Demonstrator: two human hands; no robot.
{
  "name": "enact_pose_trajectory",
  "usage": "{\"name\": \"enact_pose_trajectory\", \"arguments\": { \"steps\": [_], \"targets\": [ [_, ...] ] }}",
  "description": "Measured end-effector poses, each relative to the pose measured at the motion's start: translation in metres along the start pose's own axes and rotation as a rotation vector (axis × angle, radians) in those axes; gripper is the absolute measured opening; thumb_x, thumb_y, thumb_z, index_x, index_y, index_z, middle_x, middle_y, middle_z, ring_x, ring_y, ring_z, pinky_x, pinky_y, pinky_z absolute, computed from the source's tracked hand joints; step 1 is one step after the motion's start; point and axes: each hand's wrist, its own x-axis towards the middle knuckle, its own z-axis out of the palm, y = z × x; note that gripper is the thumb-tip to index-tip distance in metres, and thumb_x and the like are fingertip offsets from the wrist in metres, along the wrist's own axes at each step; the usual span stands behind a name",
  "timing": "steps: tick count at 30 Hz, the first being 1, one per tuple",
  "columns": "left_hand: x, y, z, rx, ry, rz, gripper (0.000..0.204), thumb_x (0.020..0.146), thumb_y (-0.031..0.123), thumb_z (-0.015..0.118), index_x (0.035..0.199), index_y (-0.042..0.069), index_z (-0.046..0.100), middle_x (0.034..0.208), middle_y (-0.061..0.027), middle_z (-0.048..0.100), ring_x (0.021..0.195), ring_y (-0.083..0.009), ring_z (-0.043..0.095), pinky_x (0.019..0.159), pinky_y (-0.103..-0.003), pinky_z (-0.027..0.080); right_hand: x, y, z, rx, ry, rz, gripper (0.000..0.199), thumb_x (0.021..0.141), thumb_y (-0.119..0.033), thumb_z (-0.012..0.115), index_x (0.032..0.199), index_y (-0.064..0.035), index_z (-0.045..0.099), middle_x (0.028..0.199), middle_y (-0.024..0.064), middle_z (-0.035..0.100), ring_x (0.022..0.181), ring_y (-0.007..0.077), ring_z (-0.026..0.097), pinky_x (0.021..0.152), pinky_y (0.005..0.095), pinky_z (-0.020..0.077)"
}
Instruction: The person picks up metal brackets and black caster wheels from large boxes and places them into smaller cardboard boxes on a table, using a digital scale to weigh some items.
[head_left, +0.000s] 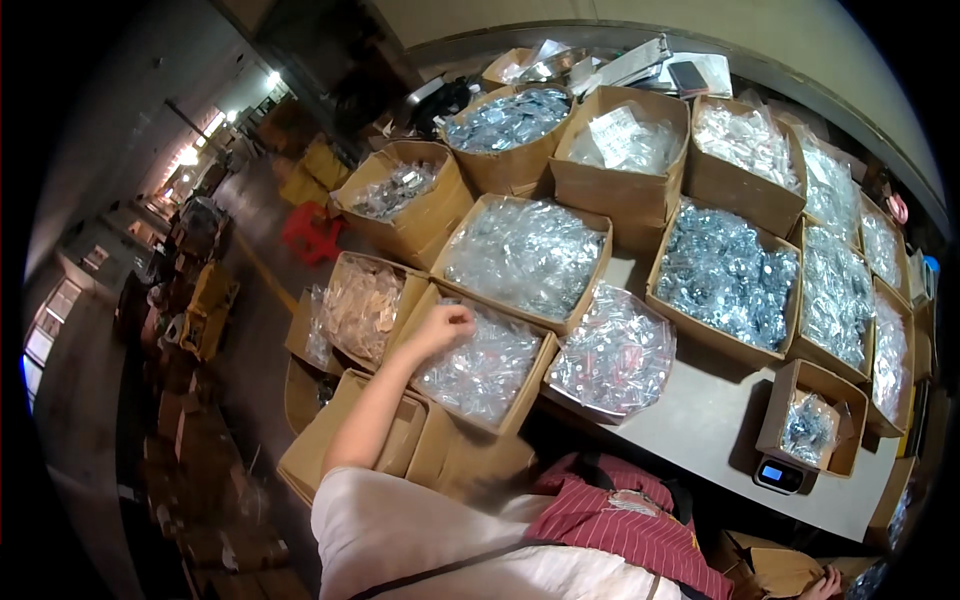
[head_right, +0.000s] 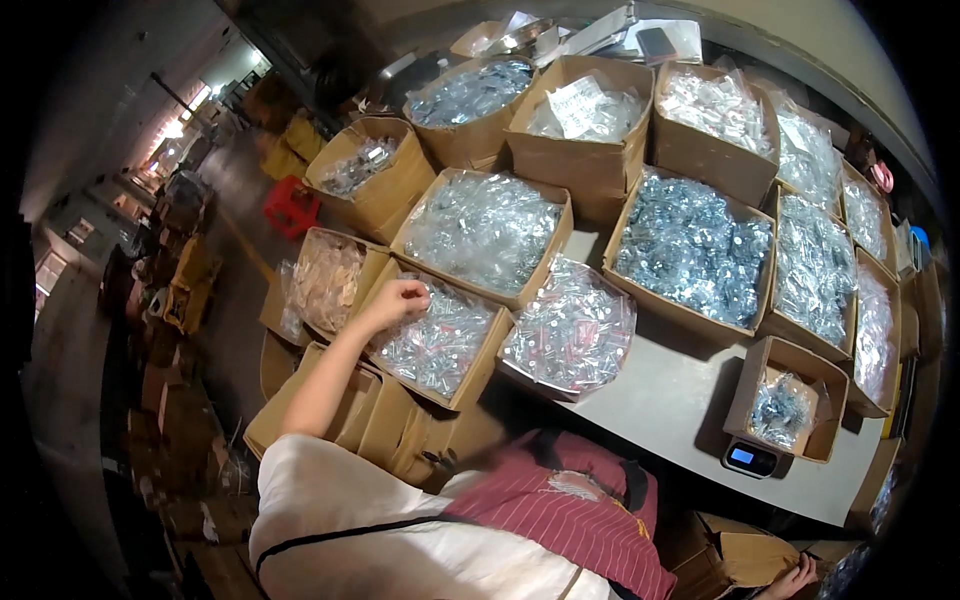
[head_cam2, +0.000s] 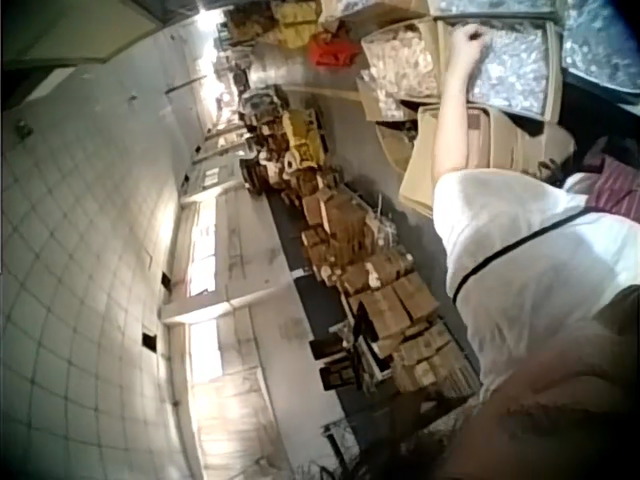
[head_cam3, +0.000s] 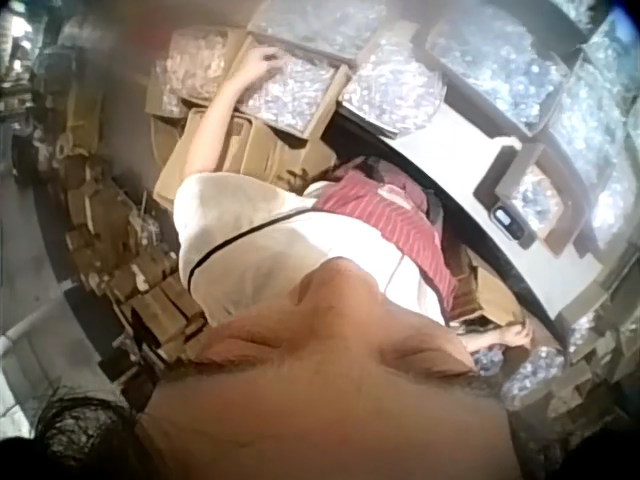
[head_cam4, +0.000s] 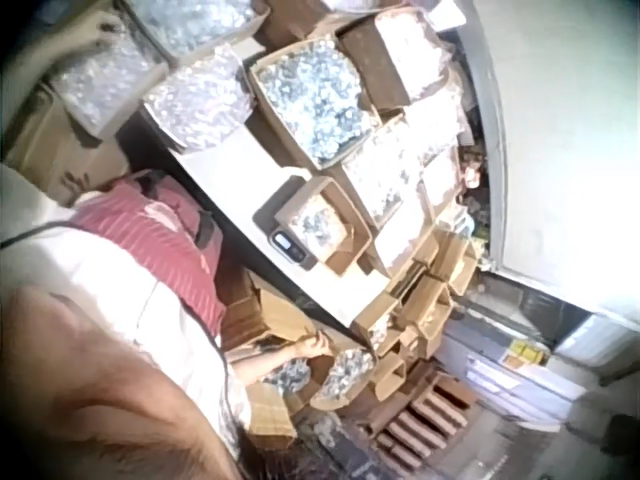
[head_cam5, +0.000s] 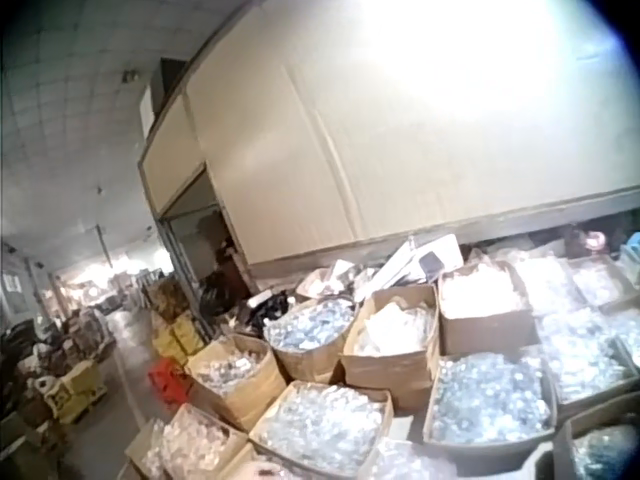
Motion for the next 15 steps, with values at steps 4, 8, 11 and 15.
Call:
{"name": "enact_pose_trajectory", "arguments": {
  "steps": [4,8,11,15],
  "targets": [
    [-0.018,0.025,-0.013,-0.357,0.030,-0.122,0.010,0.087,0.011,0.064,0.087,0.002,0.066,0.102,-0.0076,0.069,0.080,-0.0121,0.061,0.070,-0.026,0.051,0.005,-0.015,-0.004,-0.078,-0.013,0.049,0.041,0.097,-0.034,0.049,0.077,-0.0109,0.076,0.090,0.0077,0.070,0.084,0.0278,0.065,0.078,0.0417,0.0507],
    [-0.041,0.034,-0.022,-0.819,0.103,-0.188,0.007,0.089,0.011,0.059,0.084,0.006,0.057,0.095,-0.0113,0.067,0.076,-0.0166,0.062,0.066,-0.029,0.052,0.018,-0.039,-0.006,-0.068,-0.053,0.096,0.035,0.094,-0.026,0.050,0.076,-0.0119,0.077,0.086,0.0064,0.071,0.079,0.0272,0.065,0.074,0.0402,0.0508],
    [-0.039,0.008,-0.035,-0.929,0.103,-0.220,0.008,0.089,0.012,0.058,0.085,0.006,0.056,0.084,-0.0076,0.063,0.070,-0.0152,0.059,0.062,-0.028,0.051,0.015,-0.040,-0.006,-0.059,-0.029,0.097,0.036,0.095,-0.031,0.051,0.081,-0.0082,0.075,0.087,0.0105,0.070,0.079,0.0305,0.065,0.074,0.0420,0.0502],
    [-0.018,-0.065,-0.097,-0.807,0.494,-0.274,0.033,0.082,0.026,0.067,0.101,0.001,0.055,0.082,-0.0065,0.061,0.069,-0.0163,0.059,0.063,-0.029,0.050,0.015,-0.040,-0.003,-0.070,0.020,0.090,0.039,0.095,-0.035,0.051,0.086,-0.0052,0.074,0.088,0.0138,0.069,0.079,0.0331,0.064,0.074,0.0436,0.0498]
  ]
}}
